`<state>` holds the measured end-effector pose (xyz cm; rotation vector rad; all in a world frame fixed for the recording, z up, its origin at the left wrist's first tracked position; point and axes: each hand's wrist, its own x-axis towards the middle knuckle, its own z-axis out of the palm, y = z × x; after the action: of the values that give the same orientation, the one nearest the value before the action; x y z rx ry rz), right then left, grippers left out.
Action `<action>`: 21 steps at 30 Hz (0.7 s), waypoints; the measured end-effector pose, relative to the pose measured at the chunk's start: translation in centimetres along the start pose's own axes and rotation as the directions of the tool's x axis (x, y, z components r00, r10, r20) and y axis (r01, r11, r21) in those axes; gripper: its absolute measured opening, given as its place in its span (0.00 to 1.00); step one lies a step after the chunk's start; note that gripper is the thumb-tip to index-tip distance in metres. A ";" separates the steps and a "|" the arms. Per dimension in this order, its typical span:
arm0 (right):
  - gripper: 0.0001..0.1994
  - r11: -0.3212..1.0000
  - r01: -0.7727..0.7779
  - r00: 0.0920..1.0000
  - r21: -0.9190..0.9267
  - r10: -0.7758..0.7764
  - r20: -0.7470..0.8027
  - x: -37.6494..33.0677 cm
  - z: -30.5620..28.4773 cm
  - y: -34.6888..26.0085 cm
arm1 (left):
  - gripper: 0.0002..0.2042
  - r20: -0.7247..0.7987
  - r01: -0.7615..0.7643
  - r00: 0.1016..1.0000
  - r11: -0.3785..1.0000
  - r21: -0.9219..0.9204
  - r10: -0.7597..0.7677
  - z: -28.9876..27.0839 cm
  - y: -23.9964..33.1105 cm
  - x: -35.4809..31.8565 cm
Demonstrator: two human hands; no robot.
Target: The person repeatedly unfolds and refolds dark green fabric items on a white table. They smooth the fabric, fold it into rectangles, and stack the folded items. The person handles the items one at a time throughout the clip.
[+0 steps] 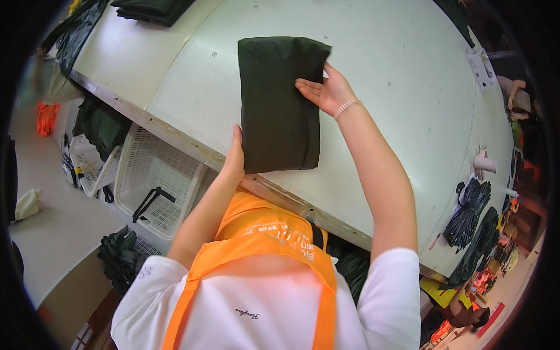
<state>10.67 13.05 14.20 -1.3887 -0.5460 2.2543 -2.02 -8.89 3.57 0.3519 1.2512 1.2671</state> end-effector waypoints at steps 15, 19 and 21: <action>0.17 0.398 0.305 0.709 -0.865 -0.701 -0.073 -3.9 -6.8 16.4 | 0.15 0.056 -0.110 0.993 0.972 0.206 0.100 -4.3 -4.3 -4.4; 0.16 0.316 0.390 0.509 -0.865 -0.857 -0.083 -3.7 -8.4 15.7 | 0.14 0.201 -0.019 0.975 0.863 0.505 -0.096 -2.3 -2.9 -4.1; 0.13 0.225 0.382 0.505 -0.896 -0.863 -0.002 -3.5 -10.6 13.9 | 0.15 0.190 0.017 0.949 0.646 0.763 -0.250 0.4 -0.9 -4.3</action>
<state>19.44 0.69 4.85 -1.5720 -1.7604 0.7493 -0.41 -12.68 5.12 0.9920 1.4792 0.4641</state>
